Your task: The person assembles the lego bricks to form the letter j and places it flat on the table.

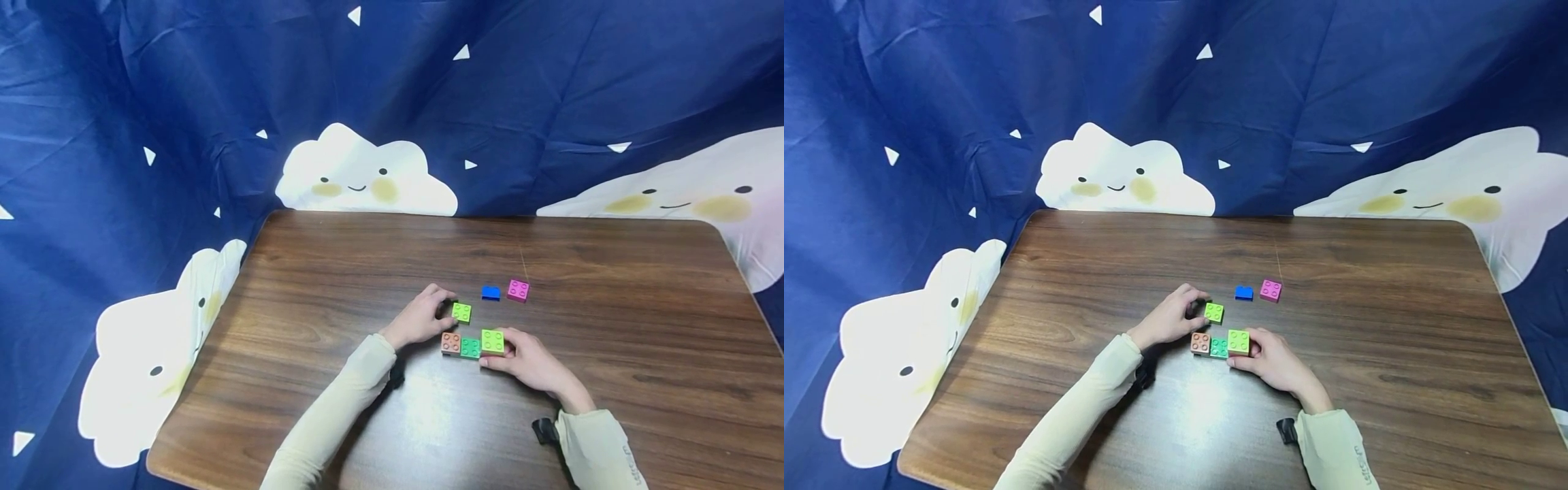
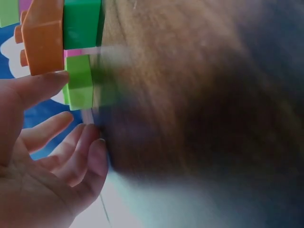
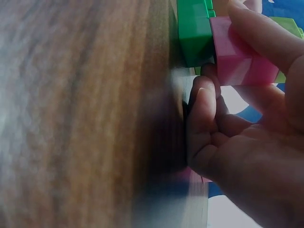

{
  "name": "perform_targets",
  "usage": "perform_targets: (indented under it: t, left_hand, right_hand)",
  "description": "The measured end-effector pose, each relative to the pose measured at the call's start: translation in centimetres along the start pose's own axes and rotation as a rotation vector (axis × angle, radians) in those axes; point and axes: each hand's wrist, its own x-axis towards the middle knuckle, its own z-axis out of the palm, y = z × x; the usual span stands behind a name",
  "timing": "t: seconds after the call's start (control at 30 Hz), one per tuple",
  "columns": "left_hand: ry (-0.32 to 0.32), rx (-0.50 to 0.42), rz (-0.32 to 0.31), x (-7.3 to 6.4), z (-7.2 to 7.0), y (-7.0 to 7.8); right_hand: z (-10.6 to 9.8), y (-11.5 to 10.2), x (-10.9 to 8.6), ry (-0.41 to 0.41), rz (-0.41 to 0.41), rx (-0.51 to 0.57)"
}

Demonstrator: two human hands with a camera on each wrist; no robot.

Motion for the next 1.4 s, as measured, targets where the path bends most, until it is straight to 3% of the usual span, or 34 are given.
perform_targets:
  t: [0.3, 0.7, 1.4]
  left_hand:
    - [-0.051, 0.025, -0.033, 0.23, 0.1, 0.37]
    - [-0.084, 0.039, -0.008, 0.61, 0.32, -0.02]
    - [-0.08, 0.033, -0.011, 0.65, 0.33, -0.08]
  right_hand:
    - [0.09, 0.04, -0.1, 0.002, -0.003, 0.009]
    - [0.14, 0.24, -0.06, 0.005, -0.012, 0.007]
    - [0.04, 0.13, -0.11, 0.006, -0.015, -0.002]
